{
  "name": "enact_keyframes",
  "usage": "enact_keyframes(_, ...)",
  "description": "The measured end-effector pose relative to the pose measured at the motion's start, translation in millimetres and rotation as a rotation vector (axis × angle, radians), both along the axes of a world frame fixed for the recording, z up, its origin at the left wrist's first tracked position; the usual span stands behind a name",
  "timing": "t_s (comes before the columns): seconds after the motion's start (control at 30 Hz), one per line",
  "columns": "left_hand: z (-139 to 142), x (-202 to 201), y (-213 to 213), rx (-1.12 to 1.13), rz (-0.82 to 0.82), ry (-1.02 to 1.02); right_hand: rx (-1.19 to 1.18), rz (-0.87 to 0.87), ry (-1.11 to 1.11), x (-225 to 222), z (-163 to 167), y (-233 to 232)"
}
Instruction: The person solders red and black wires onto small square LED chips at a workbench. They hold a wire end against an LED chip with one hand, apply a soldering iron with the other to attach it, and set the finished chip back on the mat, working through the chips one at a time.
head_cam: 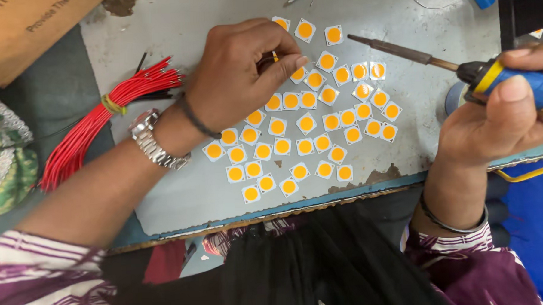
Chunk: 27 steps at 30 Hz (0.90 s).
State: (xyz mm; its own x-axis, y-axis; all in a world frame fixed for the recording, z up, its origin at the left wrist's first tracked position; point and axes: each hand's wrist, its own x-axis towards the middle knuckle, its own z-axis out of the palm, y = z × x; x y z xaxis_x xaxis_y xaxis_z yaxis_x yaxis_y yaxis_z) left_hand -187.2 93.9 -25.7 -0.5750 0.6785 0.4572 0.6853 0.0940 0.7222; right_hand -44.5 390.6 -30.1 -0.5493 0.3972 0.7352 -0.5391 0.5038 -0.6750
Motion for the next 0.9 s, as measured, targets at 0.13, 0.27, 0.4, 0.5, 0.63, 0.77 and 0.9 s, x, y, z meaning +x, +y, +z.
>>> enact_keyframes(0.13, -1, 1, -9, -0.055, -0.067, 0.153, 0.027, 0.078, -0.044, -1, 1, -3)
enact_keyframes(0.27, -3, 3, -12, -0.072, -0.079, 0.226, 0.016, 0.134, -0.125, 0, -1, -4)
enact_keyframes(0.4, -6, 3, -14, -0.057, -0.091, 0.220, -0.005, 0.193, -0.109, 2, -8, 2)
enact_keyframes(0.5, -7, 1, -15, -0.040, -0.100, 0.229, 0.027, 0.198, -0.117, 4, -13, 5)
enact_keyframes(0.63, -8, -1, -16, -0.049, -0.108, 0.229, 0.088, 0.170, -0.170, 8, -13, 4)
enact_keyframes(0.77, -9, -2, -16, -0.055, -0.098, 0.231, 0.108, 0.169, -0.232, 10, -11, 1)
enact_keyframes(0.9, -9, -1, -15, -0.058, -0.090, 0.239, 0.103, 0.173, -0.243, 10, -12, 2)
